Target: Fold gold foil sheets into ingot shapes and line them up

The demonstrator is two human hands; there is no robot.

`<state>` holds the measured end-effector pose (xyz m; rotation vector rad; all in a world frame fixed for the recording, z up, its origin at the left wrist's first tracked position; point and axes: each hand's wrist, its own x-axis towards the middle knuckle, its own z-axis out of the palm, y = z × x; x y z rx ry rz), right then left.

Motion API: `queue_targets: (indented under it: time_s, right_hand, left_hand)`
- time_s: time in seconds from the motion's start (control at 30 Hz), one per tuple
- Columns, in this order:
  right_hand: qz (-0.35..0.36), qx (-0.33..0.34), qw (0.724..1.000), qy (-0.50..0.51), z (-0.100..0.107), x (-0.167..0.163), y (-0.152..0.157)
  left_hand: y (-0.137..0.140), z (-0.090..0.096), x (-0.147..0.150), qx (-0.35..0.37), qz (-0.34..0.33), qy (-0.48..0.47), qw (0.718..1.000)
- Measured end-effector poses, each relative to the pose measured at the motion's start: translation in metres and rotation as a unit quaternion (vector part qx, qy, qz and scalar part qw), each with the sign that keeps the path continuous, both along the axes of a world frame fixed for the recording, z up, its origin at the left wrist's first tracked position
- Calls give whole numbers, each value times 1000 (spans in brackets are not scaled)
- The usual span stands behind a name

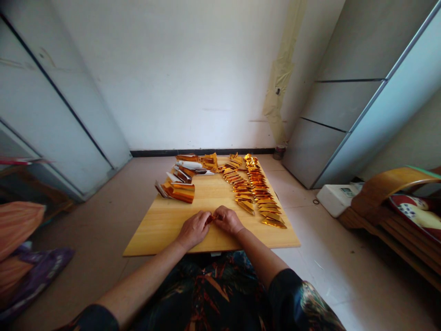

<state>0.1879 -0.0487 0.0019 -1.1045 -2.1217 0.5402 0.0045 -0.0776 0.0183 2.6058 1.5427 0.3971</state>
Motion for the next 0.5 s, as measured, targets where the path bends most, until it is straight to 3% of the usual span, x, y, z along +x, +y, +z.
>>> queue_targets:
  time_s: [0.5]
  right_hand:
    - [33,120,985,-120,-6,8,5]
  left_hand:
    - [0,-1,-1,10,-13,42,999]
